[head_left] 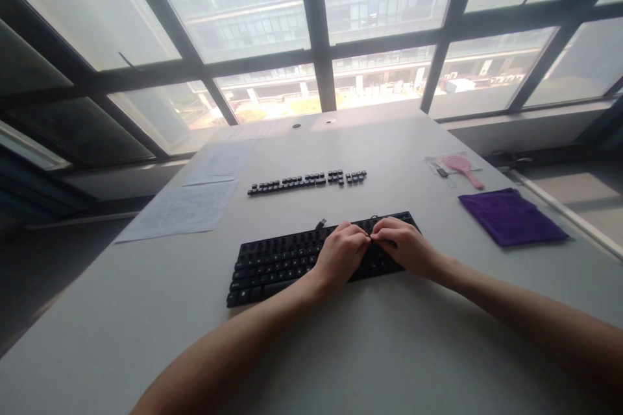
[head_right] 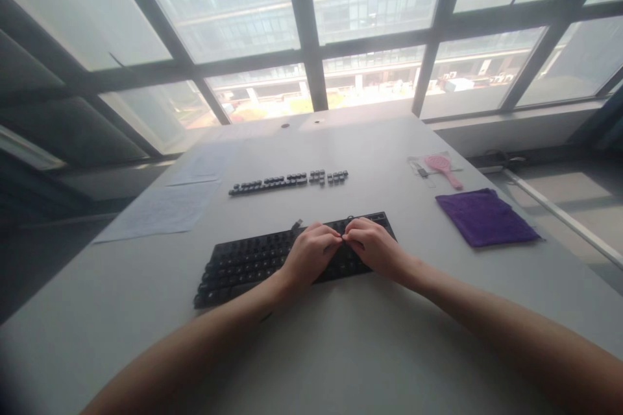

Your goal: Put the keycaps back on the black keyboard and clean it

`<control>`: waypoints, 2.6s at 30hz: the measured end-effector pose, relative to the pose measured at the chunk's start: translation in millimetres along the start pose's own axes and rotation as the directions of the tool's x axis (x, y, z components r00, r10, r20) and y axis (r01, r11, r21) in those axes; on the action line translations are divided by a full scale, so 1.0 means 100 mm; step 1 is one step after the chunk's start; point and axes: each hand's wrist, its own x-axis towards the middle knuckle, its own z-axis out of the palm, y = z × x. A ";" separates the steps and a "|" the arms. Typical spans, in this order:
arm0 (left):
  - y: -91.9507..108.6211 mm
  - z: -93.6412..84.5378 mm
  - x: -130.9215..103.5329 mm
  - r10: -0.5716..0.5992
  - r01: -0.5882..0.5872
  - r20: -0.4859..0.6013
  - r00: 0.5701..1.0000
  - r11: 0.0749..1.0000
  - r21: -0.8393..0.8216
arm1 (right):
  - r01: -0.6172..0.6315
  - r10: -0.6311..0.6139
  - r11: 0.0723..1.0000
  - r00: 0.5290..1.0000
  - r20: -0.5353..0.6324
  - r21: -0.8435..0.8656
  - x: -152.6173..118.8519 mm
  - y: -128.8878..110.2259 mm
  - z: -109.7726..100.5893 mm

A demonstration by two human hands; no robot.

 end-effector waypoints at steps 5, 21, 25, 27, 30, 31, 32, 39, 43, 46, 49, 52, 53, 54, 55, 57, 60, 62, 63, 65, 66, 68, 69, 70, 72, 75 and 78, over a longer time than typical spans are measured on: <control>-0.02 0.03 0.01 0.041 -0.041 -0.028 0.999 0.999 -0.022 | 0.007 -0.007 1.000 1.000 0.023 -0.016 0.00 0.00 0.00; -0.02 0.05 -0.01 0.022 -0.024 -0.026 0.999 0.997 -0.074 | 0.010 -0.009 1.000 1.000 0.020 -0.014 -0.02 0.02 0.01; 0.02 -0.02 -0.01 -0.035 0.027 -0.065 0.997 0.993 -0.118 | 0.026 -0.026 0.999 1.000 0.001 -0.035 -0.03 -0.03 -0.01; 0.00 -0.15 0.06 -0.067 0.053 -0.090 0.994 0.987 -0.153 | 0.005 -0.007 0.999 0.998 -0.058 -0.039 0.00 -0.05 -0.08; -0.15 -0.39 0.29 -0.125 0.101 -0.176 0.976 0.985 -0.141 | -0.062 0.054 0.996 0.989 -0.137 -0.060 0.18 -0.01 -0.24; -0.25 -0.46 0.40 -0.146 0.126 -0.209 0.967 0.986 -0.106 | -0.083 0.070 0.993 0.987 -0.148 -0.084 0.28 0.04 -0.28; -0.36 -0.51 0.51 -0.163 0.153 -0.215 0.963 0.986 -0.061 | -0.099 0.080 0.988 0.985 -0.154 -0.118 0.39 0.11 -0.31; -1.08 -0.31 1.10 -0.322 0.318 -0.037 0.946 0.900 0.297 | -0.140 0.141 0.897 0.990 -0.030 -0.418 1.27 0.73 -0.05; -1.21 -0.12 1.15 -0.326 0.312 -0.012 0.945 0.892 0.327 | -0.078 0.145 0.828 0.986 0.077 -0.555 1.47 0.91 0.13; -1.22 -0.07 1.14 -0.323 0.306 -0.002 0.946 0.895 0.324 | -0.002 0.102 0.806 0.986 0.135 -0.592 1.50 0.97 0.18; -1.20 -0.05 1.13 -0.325 0.310 0.002 0.946 0.903 0.297 | 0.045 0.073 0.812 0.981 0.177 -0.582 1.51 1.00 0.20; -1.18 -0.05 1.13 -0.341 0.328 0.010 0.940 0.911 0.251 | 0.083 0.044 0.835 0.975 0.216 -0.544 1.53 1.01 0.21; -1.17 -0.05 1.13 -0.352 0.340 0.011 0.936 0.911 0.234 | 0.090 0.038 0.843 0.974 0.225 -0.530 1.53 1.01 0.21; -1.16 -0.06 1.14 -0.366 0.355 0.010 0.930 0.909 0.216 | 0.090 0.035 0.853 0.973 0.229 -0.515 1.53 1.00 0.21; -1.15 -0.07 1.14 -0.382 0.373 0.007 0.924 0.907 0.197 | 0.084 0.036 0.862 0.974 0.226 -0.500 1.53 1.00 0.21; -1.10 -0.10 1.13 -0.412 0.407 -0.002 0.911 0.900 0.155 | 0.054 0.039 0.883 0.981 0.187 -0.466 1.51 0.97 0.20; -0.91 -0.18 1.06 -0.429 0.428 -0.005 0.903 0.902 0.062 | -0.050 0.057 0.939 0.998 0.011 -0.340 1.39 0.90 0.13; -0.69 -0.22 0.95 -0.426 0.426 0.026 0.904 0.900 -0.088 | -0.128 0.106 0.976 0.986 -0.130 -0.178 1.21 0.81 0.03; -0.57 -0.22 0.88 -0.421 0.423 0.053 0.906 0.888 -0.178 | -0.162 0.144 0.983 0.974 -0.177 -0.091 1.09 0.76 -0.03; -0.32 -0.21 0.72 -0.407 0.422 0.113 0.907 0.863 -0.279 | -0.216 0.220 0.976 0.954 -0.206 0.042 0.82 0.63 -0.16; -0.20 -0.18 0.65 -0.399 0.420 0.130 0.908 0.857 -0.300 | -0.239 0.251 0.967 0.949 -0.192 0.084 0.68 0.57 -0.22; -0.03 -0.11 0.52 -0.382 0.417 0.167 0.909 0.848 -0.328 | -0.282 0.299 0.950 0.945 -0.133 0.135 0.40 0.44 -0.33; 0.03 -0.07 0.48 -0.374 0.415 0.182 0.910 0.845 -0.338 | -0.305 0.322 0.940 0.941 -0.103 0.150 0.28 0.38 -0.37; 0.06 -0.04 0.45 -0.365 0.413 0.195 0.910 0.843 -0.345 | -0.322 0.337 0.933 0.938 -0.076 0.160 0.17 0.33 -0.40; 0.08 0.02 0.42 -0.350 0.406 0.213 0.912 0.843 -0.353 | -0.333 0.343 0.927 0.939 -0.032 0.173 0.01 0.27 -0.42; 0.06 0.04 0.42 -0.329 0.384 0.210 0.921 0.858 -0.340 | -0.312 0.320 0.931 0.947 -0.013 0.192 -0.10 0.24 -0.40; 0.07 0.03 0.42 -0.294 0.333 0.172 0.940 0.899 -0.285 | -0.280 0.289 0.940 0.957 -0.017 0.194 -0.12 0.25 -0.36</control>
